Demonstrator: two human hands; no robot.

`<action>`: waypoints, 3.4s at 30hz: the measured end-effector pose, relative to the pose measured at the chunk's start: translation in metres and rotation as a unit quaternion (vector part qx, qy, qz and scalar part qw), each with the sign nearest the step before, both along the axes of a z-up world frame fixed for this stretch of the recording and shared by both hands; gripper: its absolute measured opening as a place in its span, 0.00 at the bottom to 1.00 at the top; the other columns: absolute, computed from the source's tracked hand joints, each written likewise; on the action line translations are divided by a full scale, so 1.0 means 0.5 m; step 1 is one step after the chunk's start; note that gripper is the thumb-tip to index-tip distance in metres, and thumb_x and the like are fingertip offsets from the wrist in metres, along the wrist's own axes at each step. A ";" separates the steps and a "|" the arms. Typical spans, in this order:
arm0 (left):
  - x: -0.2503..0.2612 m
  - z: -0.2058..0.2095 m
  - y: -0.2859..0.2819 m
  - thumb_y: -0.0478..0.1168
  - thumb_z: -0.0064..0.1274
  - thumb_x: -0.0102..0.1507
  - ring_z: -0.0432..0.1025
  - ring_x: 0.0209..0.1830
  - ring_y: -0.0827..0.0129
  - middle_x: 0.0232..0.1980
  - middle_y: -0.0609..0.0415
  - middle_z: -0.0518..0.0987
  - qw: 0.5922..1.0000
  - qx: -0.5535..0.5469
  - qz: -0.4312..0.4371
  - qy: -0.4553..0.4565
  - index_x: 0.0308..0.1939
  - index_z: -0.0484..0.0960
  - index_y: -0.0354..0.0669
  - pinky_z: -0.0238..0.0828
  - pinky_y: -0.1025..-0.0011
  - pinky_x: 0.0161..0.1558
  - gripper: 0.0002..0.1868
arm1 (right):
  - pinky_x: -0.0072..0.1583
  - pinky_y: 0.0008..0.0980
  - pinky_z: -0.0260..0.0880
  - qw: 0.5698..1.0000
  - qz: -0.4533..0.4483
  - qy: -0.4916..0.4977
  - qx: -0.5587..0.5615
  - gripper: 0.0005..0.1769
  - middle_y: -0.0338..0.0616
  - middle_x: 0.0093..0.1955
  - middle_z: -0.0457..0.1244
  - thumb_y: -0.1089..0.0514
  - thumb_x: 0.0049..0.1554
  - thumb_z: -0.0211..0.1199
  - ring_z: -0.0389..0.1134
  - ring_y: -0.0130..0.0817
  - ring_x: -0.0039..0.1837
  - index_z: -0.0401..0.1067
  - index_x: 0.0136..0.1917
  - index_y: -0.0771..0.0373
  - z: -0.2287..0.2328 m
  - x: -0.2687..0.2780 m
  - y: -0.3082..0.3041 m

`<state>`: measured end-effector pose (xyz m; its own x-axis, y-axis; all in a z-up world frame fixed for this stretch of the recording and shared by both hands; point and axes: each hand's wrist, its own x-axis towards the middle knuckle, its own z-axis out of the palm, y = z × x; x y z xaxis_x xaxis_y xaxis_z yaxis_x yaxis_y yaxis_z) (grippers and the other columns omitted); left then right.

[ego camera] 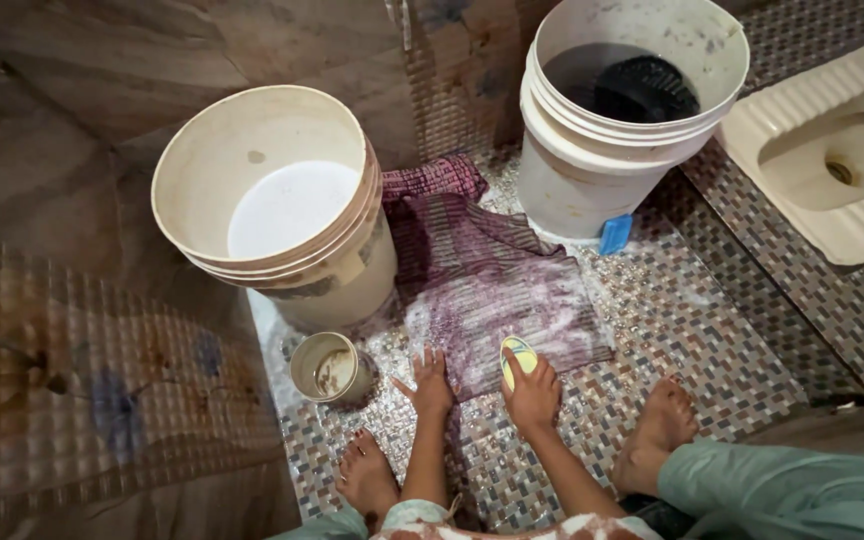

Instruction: Washing a piece of patterned cloth by hand on a bathroom floor using soap and water.

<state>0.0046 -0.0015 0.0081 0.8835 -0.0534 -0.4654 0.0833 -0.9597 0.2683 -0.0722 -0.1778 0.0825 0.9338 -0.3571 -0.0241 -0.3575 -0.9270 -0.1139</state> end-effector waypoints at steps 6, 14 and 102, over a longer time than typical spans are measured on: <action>0.006 0.017 -0.009 0.54 0.62 0.60 0.36 0.85 0.63 0.85 0.66 0.38 1.000 -0.006 0.001 -0.006 0.80 0.50 0.68 0.10 0.24 0.70 0.49 | 0.64 0.48 0.62 1.000 -0.006 0.010 0.006 0.39 0.53 0.68 0.55 0.39 0.54 0.65 0.58 0.50 0.66 0.57 0.76 0.26 0.015 0.004 -0.005; -0.001 -0.027 -0.012 0.53 0.63 0.58 0.39 0.85 0.61 0.86 0.65 0.43 0.999 -0.008 -0.006 -0.045 0.80 0.53 0.70 0.12 0.23 0.70 0.49 | 0.63 0.49 0.62 1.000 -0.005 -0.023 -0.010 0.38 0.53 0.67 0.56 0.40 0.53 0.66 0.58 0.50 0.66 0.59 0.75 0.29 0.009 0.001 -0.010; 0.000 0.067 0.030 0.58 0.70 0.51 0.31 0.86 0.53 0.85 0.70 0.42 1.000 0.000 0.020 0.002 0.80 0.48 0.67 0.10 0.26 0.71 0.60 | 0.59 0.52 0.64 0.984 -0.022 0.136 -0.109 0.39 0.61 0.64 0.64 0.31 0.64 0.50 0.65 0.52 0.63 0.73 0.65 0.70 -0.253 0.223 -0.268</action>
<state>0.0048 0.0133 0.0418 0.8832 -0.0185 -0.4686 0.1223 -0.9555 0.2683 0.0393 -0.3116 -0.0439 0.8868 -0.4219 -0.1884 -0.3882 -0.9015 0.1914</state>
